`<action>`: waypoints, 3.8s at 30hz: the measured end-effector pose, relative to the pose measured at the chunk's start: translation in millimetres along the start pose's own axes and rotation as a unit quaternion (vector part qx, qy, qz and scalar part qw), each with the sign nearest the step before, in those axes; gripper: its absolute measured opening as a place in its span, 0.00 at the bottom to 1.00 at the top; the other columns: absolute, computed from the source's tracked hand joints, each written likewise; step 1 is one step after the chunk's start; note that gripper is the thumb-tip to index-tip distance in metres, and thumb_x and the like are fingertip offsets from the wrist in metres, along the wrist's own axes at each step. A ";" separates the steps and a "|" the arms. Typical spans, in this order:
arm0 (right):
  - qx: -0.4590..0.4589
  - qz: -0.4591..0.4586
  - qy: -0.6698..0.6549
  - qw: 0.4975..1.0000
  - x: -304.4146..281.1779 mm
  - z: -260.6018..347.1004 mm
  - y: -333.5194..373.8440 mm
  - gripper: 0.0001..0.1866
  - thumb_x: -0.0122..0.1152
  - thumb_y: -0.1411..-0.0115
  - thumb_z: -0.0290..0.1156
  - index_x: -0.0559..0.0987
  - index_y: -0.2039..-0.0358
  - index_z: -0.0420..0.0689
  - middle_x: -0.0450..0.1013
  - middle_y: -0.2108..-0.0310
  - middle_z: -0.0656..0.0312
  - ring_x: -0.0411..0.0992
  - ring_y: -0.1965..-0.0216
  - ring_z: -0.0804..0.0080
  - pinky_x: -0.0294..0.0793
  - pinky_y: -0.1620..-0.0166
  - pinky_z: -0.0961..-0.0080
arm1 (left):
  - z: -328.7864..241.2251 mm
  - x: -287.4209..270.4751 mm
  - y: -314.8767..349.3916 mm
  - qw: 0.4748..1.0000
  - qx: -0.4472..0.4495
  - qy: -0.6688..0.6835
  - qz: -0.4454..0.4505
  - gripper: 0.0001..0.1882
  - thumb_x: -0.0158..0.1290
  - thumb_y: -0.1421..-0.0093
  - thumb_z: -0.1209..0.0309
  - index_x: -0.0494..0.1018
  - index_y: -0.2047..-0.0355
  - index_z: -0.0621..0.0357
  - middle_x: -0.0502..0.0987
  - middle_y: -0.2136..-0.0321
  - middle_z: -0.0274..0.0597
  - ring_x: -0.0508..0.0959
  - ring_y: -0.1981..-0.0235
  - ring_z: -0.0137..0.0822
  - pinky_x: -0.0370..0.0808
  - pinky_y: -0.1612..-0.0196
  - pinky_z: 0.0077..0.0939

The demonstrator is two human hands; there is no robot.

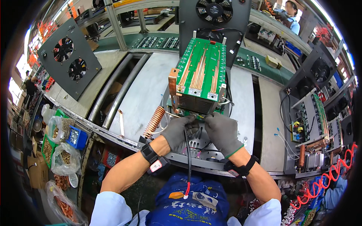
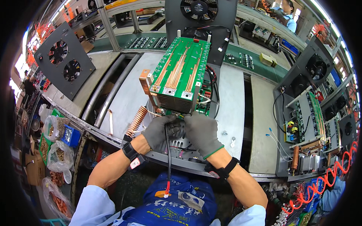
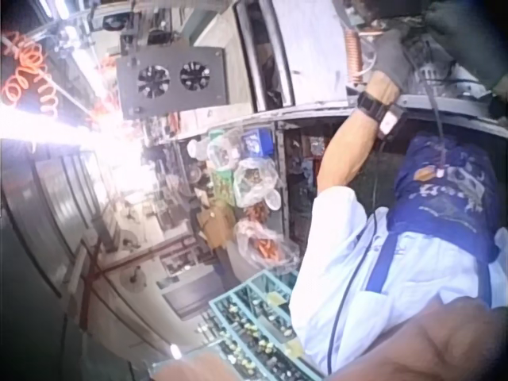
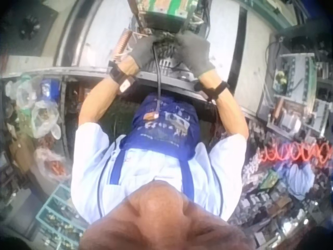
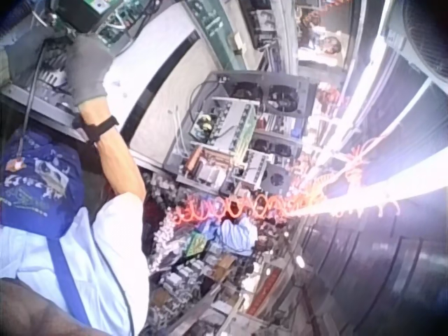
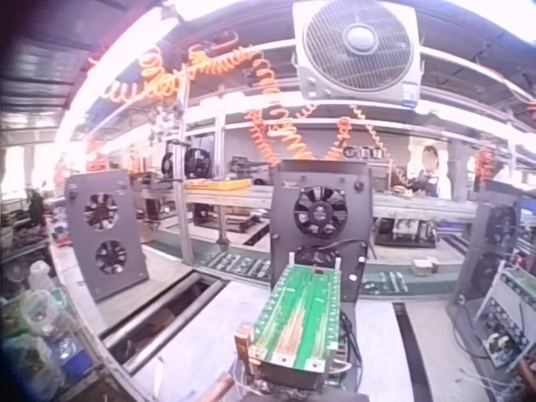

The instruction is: Assembling a large power supply or inverter unit by attaching copper rails to a circuit board using a power screwdriver.

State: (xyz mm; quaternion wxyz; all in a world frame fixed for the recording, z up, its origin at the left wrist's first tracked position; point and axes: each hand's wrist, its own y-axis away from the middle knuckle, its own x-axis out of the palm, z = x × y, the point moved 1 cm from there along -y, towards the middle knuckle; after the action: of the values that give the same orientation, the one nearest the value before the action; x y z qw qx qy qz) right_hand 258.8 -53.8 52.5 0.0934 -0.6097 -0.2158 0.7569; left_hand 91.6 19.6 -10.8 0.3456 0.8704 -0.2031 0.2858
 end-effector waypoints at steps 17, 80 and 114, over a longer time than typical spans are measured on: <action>-0.134 0.044 0.058 0.988 3.9 -4.5 4.7 0.04 0.64 0.48 0.31 0.82 0.76 0.47 0.77 0.76 0.59 0.81 0.71 0.60 0.79 0.71 0.62 | 12.7 -10.9 -10.7 0.998 0.039 -0.024 0.032 0.07 0.55 0.31 0.68 0.77 0.58 0.56 0.81 0.62 0.40 0.81 0.63 0.34 0.81 0.59 0.30; 0.500 -0.362 0.114 0.778 -401.6 -74.1 385.2 0.14 0.57 0.30 0.27 0.80 0.48 0.34 0.79 0.51 0.57 0.76 0.55 0.73 0.73 0.49 0.77 | 13.4 -21.4 -9.4 0.833 0.277 -0.478 0.032 0.07 0.53 0.32 0.77 0.77 0.55 0.60 0.79 0.67 0.33 0.77 0.69 0.23 0.75 0.68 0.17; 0.206 0.133 -0.185 0.952 30.1 -8.3 -21.9 0.15 0.57 0.42 0.37 0.86 0.64 0.42 0.82 0.65 0.47 0.80 0.56 0.48 0.78 0.51 0.55 | 22.4 5.7 -1.1 0.994 0.086 -0.060 0.021 0.05 0.59 0.36 0.77 0.78 0.61 0.64 0.81 0.68 0.39 0.80 0.70 0.29 0.77 0.66 0.24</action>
State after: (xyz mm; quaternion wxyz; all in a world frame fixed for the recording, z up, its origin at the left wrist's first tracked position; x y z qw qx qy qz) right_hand 256.9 -20.4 34.2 0.0738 -0.4497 0.0148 0.8900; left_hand 104.5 3.4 -21.1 0.2505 0.9080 -0.2163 0.2570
